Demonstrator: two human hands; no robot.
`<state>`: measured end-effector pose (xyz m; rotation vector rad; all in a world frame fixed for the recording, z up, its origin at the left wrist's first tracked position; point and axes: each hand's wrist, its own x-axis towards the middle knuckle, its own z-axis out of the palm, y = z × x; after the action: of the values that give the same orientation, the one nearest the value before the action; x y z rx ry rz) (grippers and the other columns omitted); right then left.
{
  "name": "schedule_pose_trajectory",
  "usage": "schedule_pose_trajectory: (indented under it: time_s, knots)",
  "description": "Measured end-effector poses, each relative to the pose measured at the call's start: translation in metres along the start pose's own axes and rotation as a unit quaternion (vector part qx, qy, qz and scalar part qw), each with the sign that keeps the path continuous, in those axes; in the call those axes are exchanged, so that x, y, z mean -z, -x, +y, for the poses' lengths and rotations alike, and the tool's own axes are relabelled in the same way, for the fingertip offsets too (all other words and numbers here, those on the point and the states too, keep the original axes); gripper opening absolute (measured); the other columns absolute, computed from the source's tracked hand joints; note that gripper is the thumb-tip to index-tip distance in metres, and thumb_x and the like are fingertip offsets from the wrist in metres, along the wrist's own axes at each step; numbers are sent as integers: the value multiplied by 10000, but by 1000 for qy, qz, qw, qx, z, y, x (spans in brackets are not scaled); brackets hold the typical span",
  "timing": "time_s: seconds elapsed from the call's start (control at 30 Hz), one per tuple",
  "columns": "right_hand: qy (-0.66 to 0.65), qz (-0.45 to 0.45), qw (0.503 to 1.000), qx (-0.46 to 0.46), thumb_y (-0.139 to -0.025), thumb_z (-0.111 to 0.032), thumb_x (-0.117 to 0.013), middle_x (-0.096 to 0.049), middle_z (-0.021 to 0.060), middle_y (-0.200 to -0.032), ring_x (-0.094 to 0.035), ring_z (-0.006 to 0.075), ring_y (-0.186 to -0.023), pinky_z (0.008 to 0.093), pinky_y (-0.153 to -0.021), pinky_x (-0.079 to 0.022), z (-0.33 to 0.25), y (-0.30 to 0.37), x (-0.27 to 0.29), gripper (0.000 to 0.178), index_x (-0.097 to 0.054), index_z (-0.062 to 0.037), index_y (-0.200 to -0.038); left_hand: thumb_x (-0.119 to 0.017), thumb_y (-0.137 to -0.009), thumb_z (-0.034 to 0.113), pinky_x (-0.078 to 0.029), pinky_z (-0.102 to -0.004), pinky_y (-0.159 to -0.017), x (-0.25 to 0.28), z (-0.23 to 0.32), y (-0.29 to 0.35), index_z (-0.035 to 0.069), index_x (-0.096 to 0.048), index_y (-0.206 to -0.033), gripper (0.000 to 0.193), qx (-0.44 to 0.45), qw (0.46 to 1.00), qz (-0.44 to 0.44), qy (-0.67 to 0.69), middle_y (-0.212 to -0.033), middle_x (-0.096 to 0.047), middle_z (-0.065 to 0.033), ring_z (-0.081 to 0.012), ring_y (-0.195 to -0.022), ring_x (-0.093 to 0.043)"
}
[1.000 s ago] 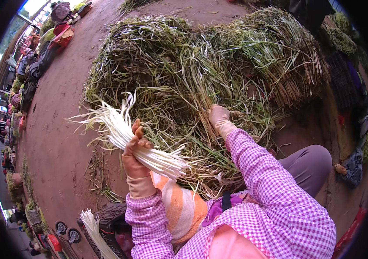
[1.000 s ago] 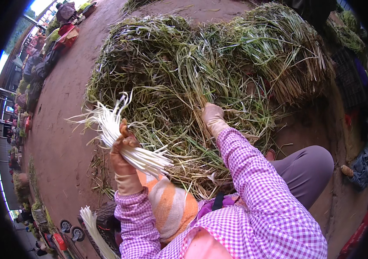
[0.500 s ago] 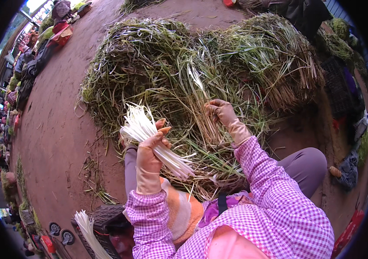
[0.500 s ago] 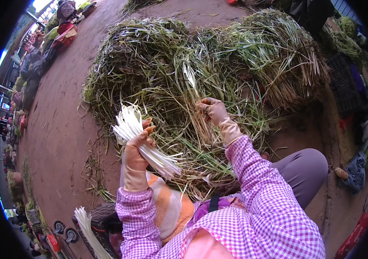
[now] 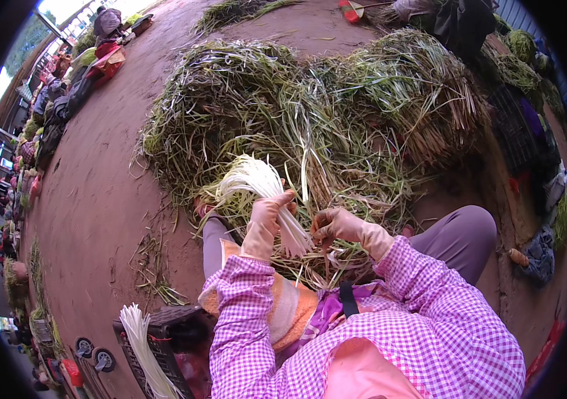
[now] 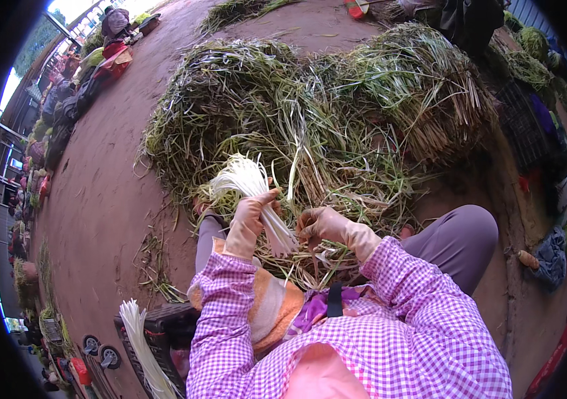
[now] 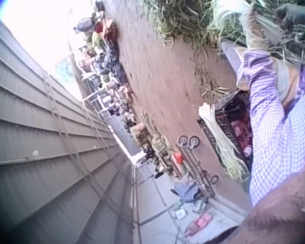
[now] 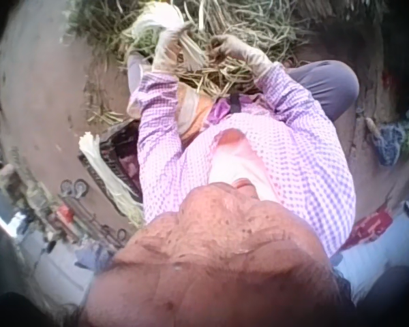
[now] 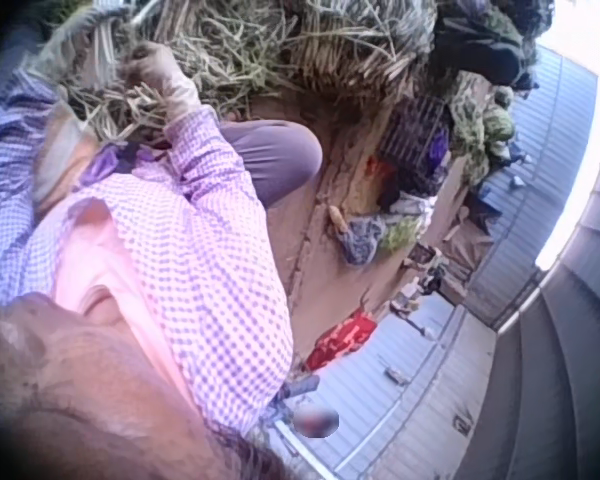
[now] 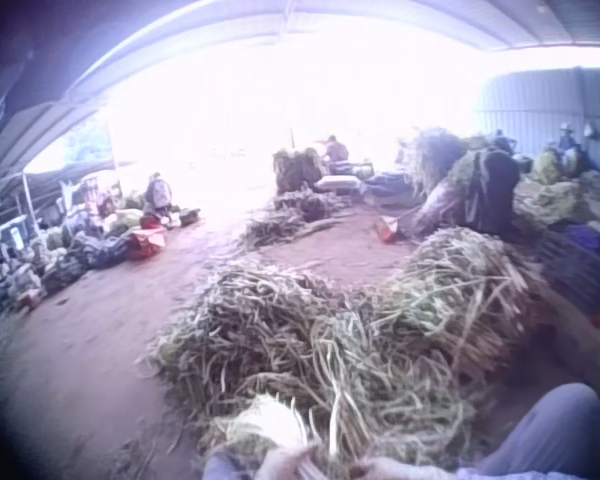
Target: The person sits on the ground and repeatedly pulls apart bundles of plant fibers by hand, separating usable strands from waste. The person holds the bundle in one hand and strips fibers with the other, dropping the waste onto a pile nearby.
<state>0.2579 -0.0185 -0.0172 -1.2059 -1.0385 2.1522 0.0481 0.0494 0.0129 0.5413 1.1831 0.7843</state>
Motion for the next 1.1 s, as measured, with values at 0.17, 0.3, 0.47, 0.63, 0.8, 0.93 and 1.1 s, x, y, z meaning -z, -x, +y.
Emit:
schedule_pose_trajectory:
  time_s: [0.17,0.3,0.47,0.63,0.8,0.93,1.1]
  knots:
    - [94,19,995,8,-889,-21,-665,-687,56,-866,-669,154,-731,292,-632,-585,5,3,-4,138,-642,-6,-1024,-709,-881,102,-577,-314,-597,1,-13,-7,-58,-701,-1004,203,42,997,-45,-40,-744,-676,-114,-189,-646,-660]
    - [111,55,992,5,-893,-30,-665,-691,49,-888,-659,140,-737,287,-642,-572,5,3,-7,155,-644,-4,-1044,-682,-904,121,-582,-301,-537,-1,-12,-5,-50,-640,-1027,215,84,995,-55,20,-752,-677,-106,-184,-594,-661]
    - [142,29,989,13,-892,-39,-672,-688,44,-887,-658,141,-726,281,-634,-567,10,2,-7,172,-654,-5,-1060,-646,-916,116,-552,-316,-488,-4,-8,3,-36,-653,-1005,176,106,993,-48,-9,-716,-664,-104,-195,-556,-646]
    - [3,-53,998,-36,-921,-216,-684,-702,69,-1000,-675,153,-660,277,-614,-579,4,-6,4,393,-582,-12,-1240,-657,-900,95,-512,-253,-496,-5,-14,7,-52,-709,-999,185,-24,998,-31,-43,-691,-673,-88,-144,-535,-613]
    - [-94,115,982,120,-935,-261,-659,-713,70,-910,-692,172,-625,287,-547,-588,-32,-45,-1,331,-625,-15,-1155,-673,-886,66,-497,-247,-471,-13,-18,-2,-29,-732,-928,120,-138,976,4,-166,-711,-688,-88,-133,-518,-597]
    - [-25,265,963,48,-913,-153,-682,-699,69,-806,-650,155,-574,275,-521,-560,-23,-62,-10,159,-658,-7,-973,-668,-877,32,-502,-242,-472,-15,-9,0,-57,-725,-920,114,-110,988,63,-91,-723,-691,-99,-136,-507,-590]
    - [462,384,794,-91,-966,-264,-590,-714,82,-915,-662,182,-710,335,-761,-541,34,-34,47,216,-690,-110,-1081,-673,-881,47,-529,-214,-501,-10,4,12,-58,-722,-940,129,-113,993,19,-40,-769,-693,-115,-119,-548,-606]
